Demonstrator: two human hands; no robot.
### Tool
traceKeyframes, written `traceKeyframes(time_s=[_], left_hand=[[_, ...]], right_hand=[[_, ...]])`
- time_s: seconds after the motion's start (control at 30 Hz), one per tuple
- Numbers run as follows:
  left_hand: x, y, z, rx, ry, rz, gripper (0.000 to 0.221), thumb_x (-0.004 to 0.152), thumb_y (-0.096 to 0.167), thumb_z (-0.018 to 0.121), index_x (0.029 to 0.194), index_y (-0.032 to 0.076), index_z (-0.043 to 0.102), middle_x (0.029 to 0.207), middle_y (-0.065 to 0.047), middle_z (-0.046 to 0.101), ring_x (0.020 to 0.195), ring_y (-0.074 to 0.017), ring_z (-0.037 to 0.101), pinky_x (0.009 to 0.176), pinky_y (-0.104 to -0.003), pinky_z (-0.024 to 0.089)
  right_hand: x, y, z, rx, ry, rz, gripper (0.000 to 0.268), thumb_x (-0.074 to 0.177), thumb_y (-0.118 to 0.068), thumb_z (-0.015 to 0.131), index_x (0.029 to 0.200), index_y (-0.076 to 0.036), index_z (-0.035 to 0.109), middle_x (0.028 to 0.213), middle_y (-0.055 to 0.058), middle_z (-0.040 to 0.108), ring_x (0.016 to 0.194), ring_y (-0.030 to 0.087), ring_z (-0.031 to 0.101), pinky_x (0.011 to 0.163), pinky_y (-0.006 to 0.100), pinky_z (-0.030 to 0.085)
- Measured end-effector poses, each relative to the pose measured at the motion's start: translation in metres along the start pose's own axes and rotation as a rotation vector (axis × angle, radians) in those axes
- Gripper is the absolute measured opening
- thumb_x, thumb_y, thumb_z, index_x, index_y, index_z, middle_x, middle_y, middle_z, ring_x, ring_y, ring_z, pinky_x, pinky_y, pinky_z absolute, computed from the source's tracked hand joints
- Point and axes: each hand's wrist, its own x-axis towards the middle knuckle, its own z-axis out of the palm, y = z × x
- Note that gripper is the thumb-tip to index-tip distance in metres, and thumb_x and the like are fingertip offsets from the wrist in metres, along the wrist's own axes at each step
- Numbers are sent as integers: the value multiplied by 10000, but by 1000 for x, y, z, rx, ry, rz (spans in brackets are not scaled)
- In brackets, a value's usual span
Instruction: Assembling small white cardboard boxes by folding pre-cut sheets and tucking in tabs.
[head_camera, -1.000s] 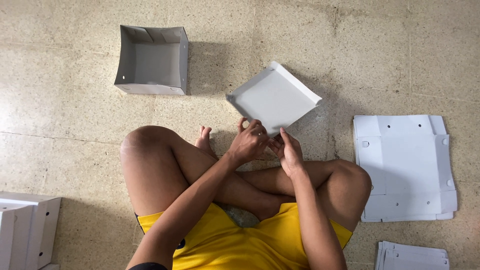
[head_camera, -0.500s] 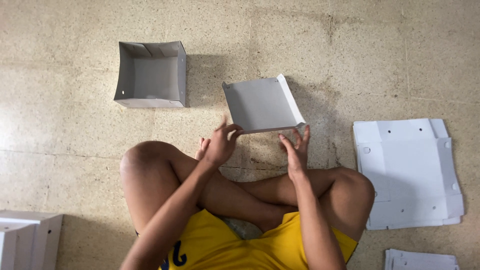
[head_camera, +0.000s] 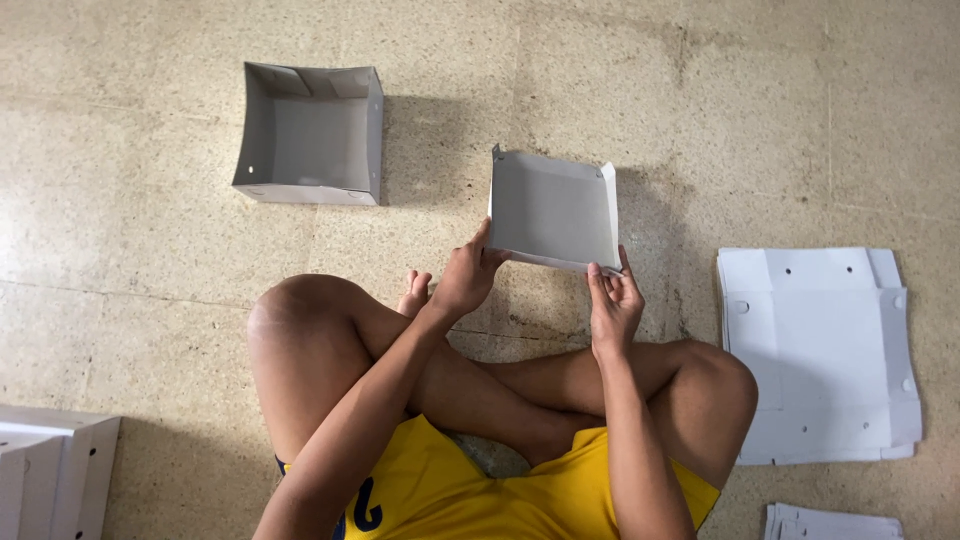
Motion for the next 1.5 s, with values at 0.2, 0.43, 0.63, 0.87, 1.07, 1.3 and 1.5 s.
traceKeyframes(time_s=[0.2,0.43,0.63,0.87,1.07,1.3,1.5], left_hand=[[8,-22,-2,17,57,-127,551,990,288,615,1497,133,464,1059,-241,737,1059,-377,700,926,-499,560],[23,-52,8,16,10,-97,519,977,311,656,1463,202,510,881,-163,772,850,-260,765,764,-403,605],[13,-36,9,-7,-46,-55,554,1050,188,473,1560,52,306,958,-195,763,845,-287,752,788,-416,594],[9,-35,10,-9,-10,5,596,1052,203,469,1514,-107,257,997,-226,751,829,-320,734,739,-450,573],[11,-33,4,117,-17,-9,600,1021,281,555,1505,-20,370,936,-175,765,889,-340,742,763,-483,568],[21,-47,10,333,-20,-206,594,971,435,596,1507,215,465,1092,-127,756,1062,-359,702,901,-540,557],[16,-47,13,391,-24,-165,633,948,356,659,1461,30,481,1181,-232,693,1105,-436,674,893,-570,563]], right_hand=[[-5,-40,4,-198,-146,-112,500,952,-59,719,1418,-4,547,1050,256,693,910,230,698,847,351,611],[-2,-43,0,-202,-141,-129,419,940,-65,741,1334,8,618,1017,231,716,837,196,712,792,296,621],[1,-37,6,-175,-119,-136,493,1006,-28,622,1473,20,471,1037,249,676,893,219,702,814,272,609],[1,-39,9,-109,-103,-143,521,1008,-13,614,1482,36,403,1037,244,650,935,247,719,835,265,613],[-1,-39,5,-151,-126,-166,477,968,6,668,1417,53,512,1026,281,676,913,263,727,810,300,614],[-1,-35,6,-155,-137,-167,495,944,16,695,1406,60,524,1014,284,690,884,270,729,787,309,619],[-2,-33,13,-223,-125,-109,675,969,-23,683,1509,97,296,1066,319,665,904,271,722,847,330,610]])
